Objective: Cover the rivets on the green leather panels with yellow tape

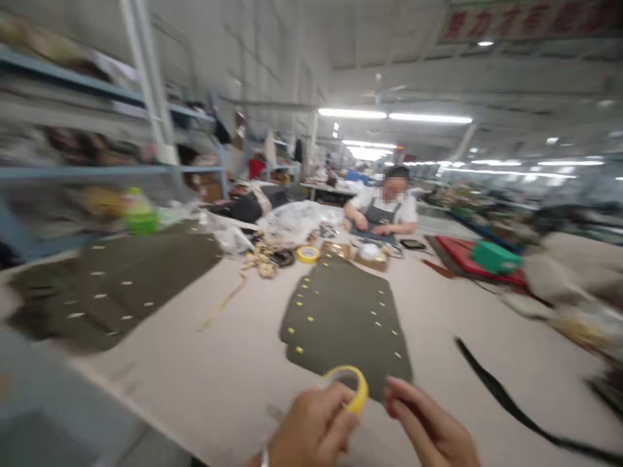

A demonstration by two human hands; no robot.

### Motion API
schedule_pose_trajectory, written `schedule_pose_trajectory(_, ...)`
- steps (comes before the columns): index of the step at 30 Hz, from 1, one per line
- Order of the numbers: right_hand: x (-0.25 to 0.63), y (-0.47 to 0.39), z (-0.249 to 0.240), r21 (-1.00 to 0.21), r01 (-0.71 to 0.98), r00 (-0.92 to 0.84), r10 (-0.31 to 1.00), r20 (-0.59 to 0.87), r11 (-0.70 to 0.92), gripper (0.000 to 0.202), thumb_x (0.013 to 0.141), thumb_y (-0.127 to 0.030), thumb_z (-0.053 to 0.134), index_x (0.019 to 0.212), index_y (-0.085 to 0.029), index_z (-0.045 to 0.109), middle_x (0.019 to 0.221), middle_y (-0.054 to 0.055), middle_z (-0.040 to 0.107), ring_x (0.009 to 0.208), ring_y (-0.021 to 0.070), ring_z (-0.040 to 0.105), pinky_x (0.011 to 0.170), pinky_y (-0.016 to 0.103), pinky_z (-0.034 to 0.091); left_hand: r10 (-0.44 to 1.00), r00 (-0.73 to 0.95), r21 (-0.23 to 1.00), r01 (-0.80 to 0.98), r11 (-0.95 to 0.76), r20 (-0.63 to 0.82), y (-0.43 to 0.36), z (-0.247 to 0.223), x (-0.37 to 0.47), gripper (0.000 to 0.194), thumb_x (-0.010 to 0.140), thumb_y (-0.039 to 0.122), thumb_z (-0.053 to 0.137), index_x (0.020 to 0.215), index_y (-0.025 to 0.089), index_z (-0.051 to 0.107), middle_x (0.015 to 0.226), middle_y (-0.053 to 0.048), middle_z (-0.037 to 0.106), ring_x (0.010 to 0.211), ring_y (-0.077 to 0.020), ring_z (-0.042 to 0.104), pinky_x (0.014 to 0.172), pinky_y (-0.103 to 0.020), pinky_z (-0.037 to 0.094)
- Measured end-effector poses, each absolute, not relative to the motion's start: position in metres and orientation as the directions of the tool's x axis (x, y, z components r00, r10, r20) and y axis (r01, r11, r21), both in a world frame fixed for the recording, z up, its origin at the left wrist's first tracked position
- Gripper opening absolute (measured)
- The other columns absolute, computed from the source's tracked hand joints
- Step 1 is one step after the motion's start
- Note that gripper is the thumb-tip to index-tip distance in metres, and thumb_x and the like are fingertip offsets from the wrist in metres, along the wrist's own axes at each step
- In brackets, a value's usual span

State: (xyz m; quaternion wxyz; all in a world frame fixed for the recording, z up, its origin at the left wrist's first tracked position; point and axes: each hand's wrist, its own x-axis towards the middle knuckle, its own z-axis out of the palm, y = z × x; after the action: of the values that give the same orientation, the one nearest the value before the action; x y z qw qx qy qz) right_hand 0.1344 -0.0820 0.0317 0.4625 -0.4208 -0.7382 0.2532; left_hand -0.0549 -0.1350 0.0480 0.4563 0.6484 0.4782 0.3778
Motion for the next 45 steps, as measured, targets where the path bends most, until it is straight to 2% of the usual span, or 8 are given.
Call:
schedule_pose_trajectory(2, 0.154, -0.092, 0.038, -0.785, 0.31, -0.337, 0.834, 0.436, 0.536, 0.018, 0.093, -0.034, 0.054, 0.1, -0.027, 0.069, 0.082, 0.004, 0.071, 0.074, 0.0189, 0.068, 0.067, 0.028, 0.058, 0.956, 0.259, 0.832, 0.494, -0.252, 0.136, -0.124, 0.042, -0.049, 0.03, 0.098, 0.039, 0.039, 0.101, 0.023, 0.063, 0.07, 0.001, 0.063, 0.069, -0.0149, 0.06, 0.066, -0.025, 0.045)
schedule_pose_trajectory(8, 0.151, -0.082, 0.043, -0.758, 0.297, -0.432, 0.789, 0.436, 0.581, 0.029, 0.09, -0.008, 0.05, 0.111, -0.022, 0.064, 0.099, 0.007, 0.069, 0.09, 0.0175, 0.064, 0.081, 0.029, 0.053, 0.85, 0.388, 0.612, 0.59, -0.526, 0.356, -0.103, 0.034, -0.045, 0.019, 0.098, 0.031, 0.041, 0.101, 0.025, 0.058, 0.094, 0.001, 0.071, 0.085, -0.014, 0.066, 0.075, -0.023, 0.051)
schedule_pose_trajectory(21, 0.16, -0.059, 0.015, -0.419, 0.508, -0.487, 0.652, 0.581, 0.752, 0.018, 0.091, -0.009, 0.05, 0.098, -0.017, 0.065, 0.088, 0.008, 0.071, 0.075, 0.0177, 0.062, 0.068, 0.028, 0.053, 0.705, 0.507, 0.25, 0.694, -0.675, 0.496, -0.068, 0.002, -0.029, 0.03, 0.102, 0.034, 0.03, 0.122, 0.018, 0.047, 0.096, -0.004, 0.076, 0.08, -0.0156, 0.072, 0.069, -0.023, 0.058)
schedule_pose_trajectory(28, 0.164, -0.04, 0.005, -0.372, 0.541, -0.42, 0.626, 0.657, 0.754, 0.019, 0.085, -0.007, 0.045, 0.084, -0.021, 0.058, 0.066, 0.003, 0.067, 0.059, 0.0155, 0.058, 0.055, 0.026, 0.047, 0.683, 0.486, 0.252, 0.682, -0.687, 0.545, -0.047, -0.001, -0.019, 0.031, 0.102, 0.027, 0.03, 0.128, 0.014, 0.04, 0.094, -0.008, 0.075, 0.075, -0.0157, 0.073, 0.065, -0.021, 0.057)
schedule_pose_trajectory(33, 0.171, -0.017, 0.007, -0.464, 0.549, -0.349, 0.695, 0.629, 0.695, 0.018, 0.081, -0.007, 0.048, 0.081, -0.02, 0.06, 0.068, 0.003, 0.067, 0.061, 0.0149, 0.062, 0.058, 0.025, 0.049, 0.712, 0.51, 0.306, 0.663, -0.683, 0.483, -0.022, 0.008, -0.01, 0.022, 0.099, 0.019, 0.031, 0.109, 0.021, 0.051, 0.081, -0.001, 0.071, 0.066, -0.0159, 0.07, 0.057, -0.025, 0.054)
schedule_pose_trajectory(36, 0.174, -0.006, 0.011, -0.608, 0.553, -0.249, 0.809, 0.532, 0.57, 0.017, 0.078, -0.009, 0.051, 0.077, -0.02, 0.064, 0.065, 0.001, 0.067, 0.058, 0.0134, 0.061, 0.057, 0.024, 0.048, 0.758, 0.508, 0.328, 0.693, -0.642, 0.41, -0.007, 0.012, -0.004, 0.02, 0.097, 0.017, 0.035, 0.093, 0.022, 0.054, 0.073, 0.001, 0.065, 0.061, -0.0167, 0.066, 0.052, -0.027, 0.049)
schedule_pose_trajectory(40, 0.174, 0.001, 0.009, -0.915, 0.376, -0.076, 0.989, 0.125, 0.144, 0.009, 0.076, -0.018, 0.059, 0.069, -0.018, 0.065, 0.056, -0.001, 0.065, 0.049, 0.0117, 0.058, 0.047, 0.021, 0.044, 0.728, 0.512, 0.29, 0.688, -0.666, 0.456, 0.0, 0.011, 0.006, 0.021, 0.096, 0.016, 0.037, 0.086, 0.021, 0.054, 0.068, 0.001, 0.06, 0.059, -0.0169, 0.062, 0.052, -0.028, 0.044)
schedule_pose_trajectory(45, 0.188, 0.009, -0.003, -0.973, 0.106, 0.035, 0.979, -0.203, -0.206, 0.015, 0.071, -0.029, 0.067, 0.066, -0.016, 0.062, 0.047, -0.002, 0.062, 0.042, 0.0114, 0.058, 0.044, 0.022, 0.047, 0.672, 0.492, 0.307, 0.629, -0.714, 0.553, -0.012, 0.003, 0.013, 0.017, 0.096, 0.015, 0.04, 0.087, 0.02, 0.053, 0.07, 0.001, 0.06, 0.06, -0.016, 0.058, 0.057, -0.029, 0.043)
